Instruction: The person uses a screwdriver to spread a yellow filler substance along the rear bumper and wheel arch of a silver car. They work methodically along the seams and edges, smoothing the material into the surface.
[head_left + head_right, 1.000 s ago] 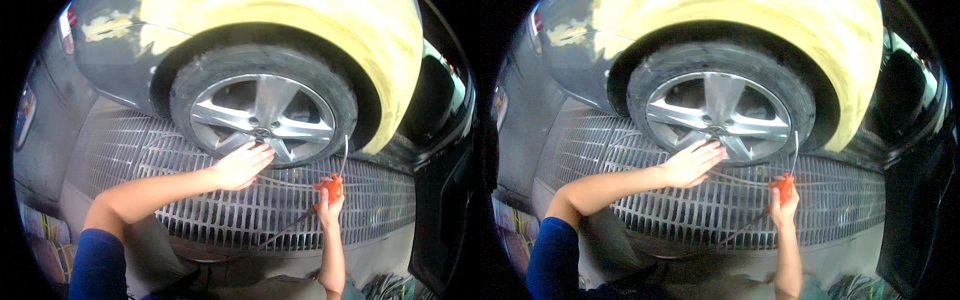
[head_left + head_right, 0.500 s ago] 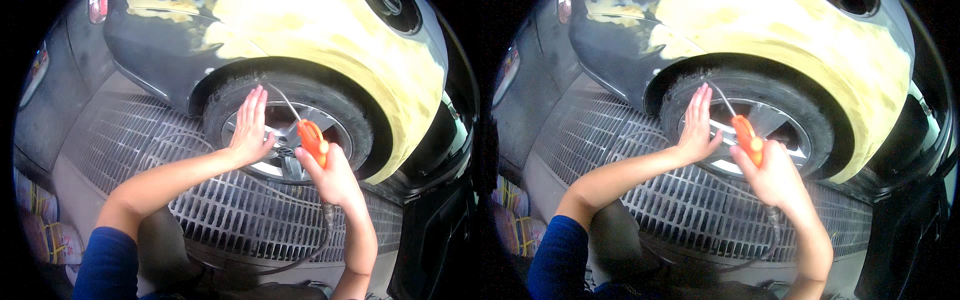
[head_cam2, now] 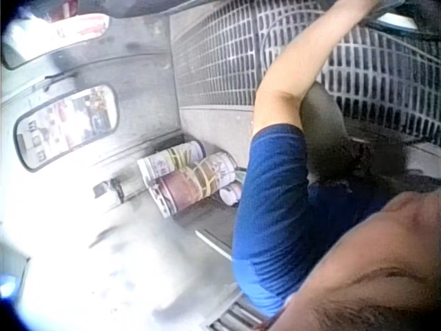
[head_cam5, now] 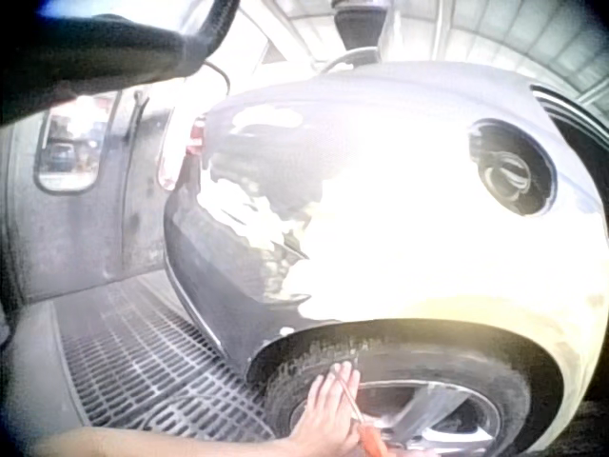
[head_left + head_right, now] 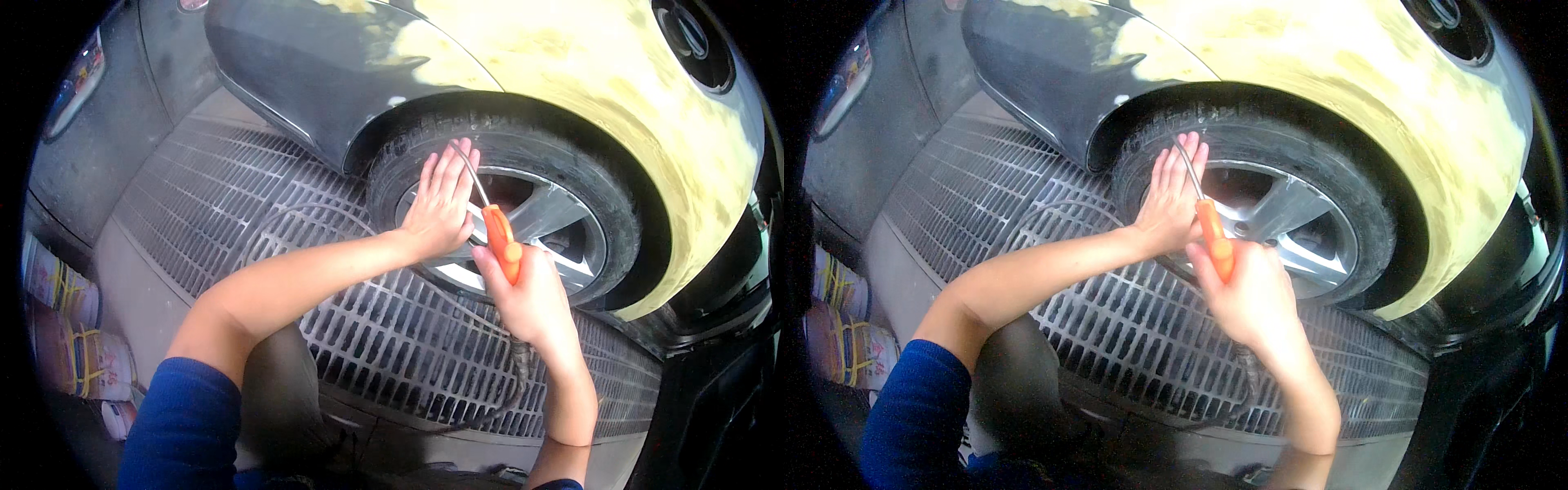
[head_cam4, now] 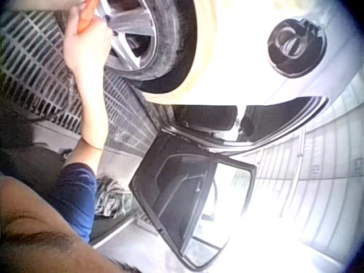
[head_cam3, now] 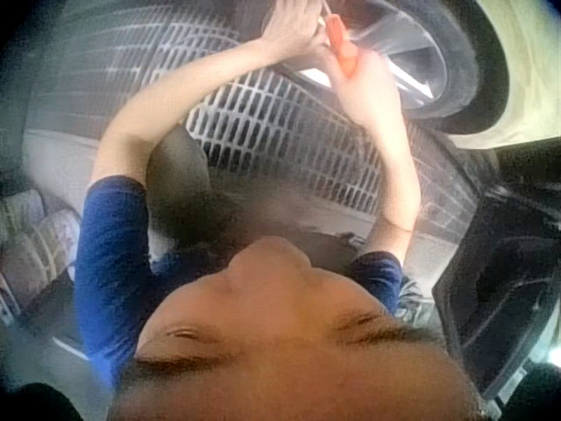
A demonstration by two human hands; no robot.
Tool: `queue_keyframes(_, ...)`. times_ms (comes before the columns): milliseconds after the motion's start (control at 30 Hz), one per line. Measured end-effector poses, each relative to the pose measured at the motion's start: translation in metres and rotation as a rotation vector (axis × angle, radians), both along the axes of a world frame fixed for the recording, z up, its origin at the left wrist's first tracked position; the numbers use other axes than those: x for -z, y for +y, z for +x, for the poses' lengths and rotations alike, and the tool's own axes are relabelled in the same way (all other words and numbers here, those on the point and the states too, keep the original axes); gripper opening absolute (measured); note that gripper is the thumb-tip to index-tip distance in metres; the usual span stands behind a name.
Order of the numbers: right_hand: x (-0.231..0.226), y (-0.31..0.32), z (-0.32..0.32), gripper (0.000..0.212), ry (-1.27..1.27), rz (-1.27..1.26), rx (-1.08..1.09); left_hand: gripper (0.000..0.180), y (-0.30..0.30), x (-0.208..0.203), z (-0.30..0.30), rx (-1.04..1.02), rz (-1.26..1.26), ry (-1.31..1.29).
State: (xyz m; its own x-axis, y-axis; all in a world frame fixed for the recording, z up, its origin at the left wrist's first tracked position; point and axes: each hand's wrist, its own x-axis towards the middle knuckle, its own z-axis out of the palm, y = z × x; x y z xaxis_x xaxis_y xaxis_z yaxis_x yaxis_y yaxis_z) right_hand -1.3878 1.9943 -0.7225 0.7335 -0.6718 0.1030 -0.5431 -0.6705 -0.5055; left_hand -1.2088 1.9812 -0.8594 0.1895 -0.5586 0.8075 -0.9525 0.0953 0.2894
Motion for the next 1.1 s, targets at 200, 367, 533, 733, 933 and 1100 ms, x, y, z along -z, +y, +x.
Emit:
queue_keyframes(200,0.015,-0.021,-0.021,0.047,-0.061,0.059,0.084,0.101,0.009,-0.001,0.01,0.052,0.091,-0.038)
queue_keyframes(367,0.004,-0.009,-0.015,0.044,-0.019,-0.013,0.093,0.103,0.003,0.004,0.01,0.037,0.085,-0.069)
queue_keyframes(533,0.011,-0.008,-0.007,0.042,-0.035,-0.035,0.103,0.104,-0.001,0.004,0.004,0.034,0.065,-0.047)
queue_keyframes(733,0.018,-0.002,0.006,0.044,0.03,-0.016,0.116,0.103,-0.001,0.008,0.01,0.041,0.073,-0.071)
queue_keyframes(933,0.037,-0.003,0.017,0.043,0.061,0.017,0.024,0.097,-0.006,0.013,0.016,0.096,0.038,-0.063)
queue_keyframes(1100,0.037,0.001,0.016,0.038,-0.102,-0.042,0.014,0.093,-0.001,0.012,0.019,0.103,0.024,-0.093)
